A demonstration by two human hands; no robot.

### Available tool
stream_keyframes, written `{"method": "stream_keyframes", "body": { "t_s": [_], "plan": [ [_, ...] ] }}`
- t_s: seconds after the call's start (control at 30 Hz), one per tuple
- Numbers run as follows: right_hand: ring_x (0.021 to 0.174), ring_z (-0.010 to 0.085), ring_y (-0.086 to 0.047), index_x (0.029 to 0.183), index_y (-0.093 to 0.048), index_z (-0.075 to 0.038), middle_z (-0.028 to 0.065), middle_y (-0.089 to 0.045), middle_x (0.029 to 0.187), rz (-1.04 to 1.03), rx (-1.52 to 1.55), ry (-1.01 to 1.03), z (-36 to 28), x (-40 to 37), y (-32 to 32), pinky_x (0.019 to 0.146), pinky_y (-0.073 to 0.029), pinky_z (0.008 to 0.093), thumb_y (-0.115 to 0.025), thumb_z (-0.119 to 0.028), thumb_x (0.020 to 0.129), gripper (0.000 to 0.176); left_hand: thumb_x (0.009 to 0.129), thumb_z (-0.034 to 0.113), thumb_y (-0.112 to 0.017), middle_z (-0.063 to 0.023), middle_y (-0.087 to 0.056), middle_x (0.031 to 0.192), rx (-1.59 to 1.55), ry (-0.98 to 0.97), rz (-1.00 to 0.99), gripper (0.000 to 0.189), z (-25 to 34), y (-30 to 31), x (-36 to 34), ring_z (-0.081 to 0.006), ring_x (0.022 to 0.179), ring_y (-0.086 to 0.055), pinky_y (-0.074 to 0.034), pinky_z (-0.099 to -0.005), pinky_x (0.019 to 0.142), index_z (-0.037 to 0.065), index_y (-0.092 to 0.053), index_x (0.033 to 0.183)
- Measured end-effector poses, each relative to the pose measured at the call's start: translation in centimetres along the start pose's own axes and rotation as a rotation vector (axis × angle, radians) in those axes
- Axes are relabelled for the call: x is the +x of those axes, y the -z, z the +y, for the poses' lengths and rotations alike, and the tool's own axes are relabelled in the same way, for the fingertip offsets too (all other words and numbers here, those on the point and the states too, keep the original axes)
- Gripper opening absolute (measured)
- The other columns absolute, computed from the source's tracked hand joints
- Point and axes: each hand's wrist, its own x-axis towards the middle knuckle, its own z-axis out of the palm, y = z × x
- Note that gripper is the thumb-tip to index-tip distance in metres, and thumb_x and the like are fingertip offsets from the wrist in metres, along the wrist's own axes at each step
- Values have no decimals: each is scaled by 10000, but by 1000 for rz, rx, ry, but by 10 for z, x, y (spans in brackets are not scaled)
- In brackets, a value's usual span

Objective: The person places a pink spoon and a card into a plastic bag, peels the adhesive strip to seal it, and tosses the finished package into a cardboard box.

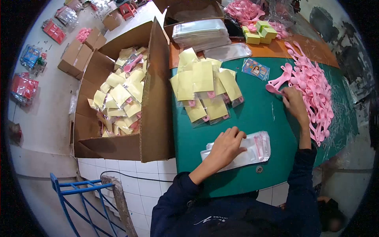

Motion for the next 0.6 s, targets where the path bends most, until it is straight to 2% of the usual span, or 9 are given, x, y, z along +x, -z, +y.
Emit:
{"method": "stream_keyframes", "body": {
  "t_s": [0.13, 0.17, 0.27, 0.37, 0.47, 0.5, 0.6],
  "plan": [
    [858, 283, -547, 945, -588, -17, 126, -565, 927, 191, 335, 57, -12, 5, 14, 743, -431, 373, -520, -17, 790, 169, 731, 130, -678, -104, -551, 842, -174, 3, 24, 241, -11, -3, 2, -277, 789, -571, -456, -360, 675, 57, -559, 928],
    [788, 236, -559, 964, -592, 3, 113, -565, 919, 225, 383, 39, -24, 4, 22, 677, -463, 316, -496, 1, 822, 171, 733, 119, -675, -100, -565, 821, -193, 9, 36, 225, -11, -2, 2, -274, 771, -582, -460, -360, 665, 57, -560, 916],
    [750, 160, -553, 990, -591, -4, 66, -557, 894, 237, 437, 25, -36, 2, 30, 655, -463, 272, -516, -19, 837, 171, 737, 101, -671, -96, -604, 783, -313, 54, 57, 192, -10, 4, 4, -269, 729, -614, -474, -361, 635, 53, -561, 887],
    [719, 106, -528, 965, -582, -11, 30, -532, 842, 38, 842, -64, -59, -4, 45, 623, -458, 240, -555, -9, 818, 149, 744, 91, -668, -104, -632, 794, -313, 75, 29, 183, -12, 9, 4, -271, 736, -634, -489, -349, 639, 44, -558, 883],
    [686, 80, -526, 924, -568, -21, 12, -539, 846, -207, 1209, -63, -75, -13, 45, 583, -449, 224, -600, -7, 793, 136, 763, 81, -659, -102, -648, 827, -377, 100, 11, 171, -12, 14, 3, -253, 781, -648, -504, -328, 685, 27, -549, 882],
    [672, 78, -548, 882, -553, -20, 17, -566, 825, -362, 1203, -103, -77, -15, 47, 571, -447, 215, -635, -20, 772, 137, 771, 78, -655, -98, -653, 838, -420, 111, 8, 166, -13, 15, 2, -243, 799, -652, -508, -321, 704, 21, -545, 881],
    [667, 78, -570, 882, -554, -22, 15, -581, 791, -527, 963, 45, -80, -14, 38, 589, -452, 211, -655, -44, 763, 158, 823, 71, -622, -107, -664, 868, -635, 136, 8, 138, -16, 19, 1, -212, 865, -651, -516, -315, 760, 5, -519, 886]
  ]
}}
